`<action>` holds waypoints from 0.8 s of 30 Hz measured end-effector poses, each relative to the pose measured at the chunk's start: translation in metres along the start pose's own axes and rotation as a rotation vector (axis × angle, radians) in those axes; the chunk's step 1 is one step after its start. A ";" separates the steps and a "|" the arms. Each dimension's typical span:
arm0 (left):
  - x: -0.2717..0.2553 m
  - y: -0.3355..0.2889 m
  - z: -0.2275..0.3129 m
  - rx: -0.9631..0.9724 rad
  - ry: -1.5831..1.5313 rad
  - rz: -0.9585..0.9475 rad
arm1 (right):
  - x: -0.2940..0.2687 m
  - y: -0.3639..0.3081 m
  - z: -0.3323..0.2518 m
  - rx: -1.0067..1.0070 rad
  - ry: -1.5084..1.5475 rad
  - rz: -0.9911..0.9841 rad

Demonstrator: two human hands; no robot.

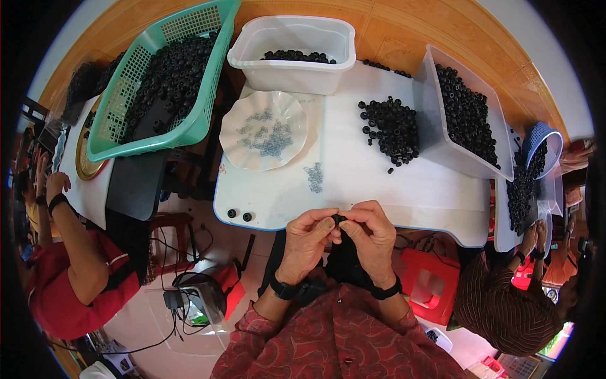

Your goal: Sorting small black plastic circular components into groups or containers.

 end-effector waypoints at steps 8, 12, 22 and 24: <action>0.005 -0.004 0.009 -0.008 0.162 0.058 | 0.003 0.002 -0.004 -0.029 -0.060 -0.020; 0.006 -0.005 0.009 0.009 0.203 0.065 | 0.005 0.001 -0.004 -0.030 -0.084 -0.028; 0.011 -0.008 0.015 -0.005 0.282 0.129 | 0.012 0.000 -0.005 0.011 -0.124 -0.058; 0.015 -0.008 0.016 0.012 0.305 0.128 | 0.012 -0.002 -0.005 -0.054 -0.276 -0.049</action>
Point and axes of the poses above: each hand's wrist, its own y-axis towards the middle knuckle, its own x-axis out of the palm, z = x × y, the point moved 4 cm from there along y, towards the middle knuckle, and after that the axes turned 8 degrees about -z, right-handed, at the moved point
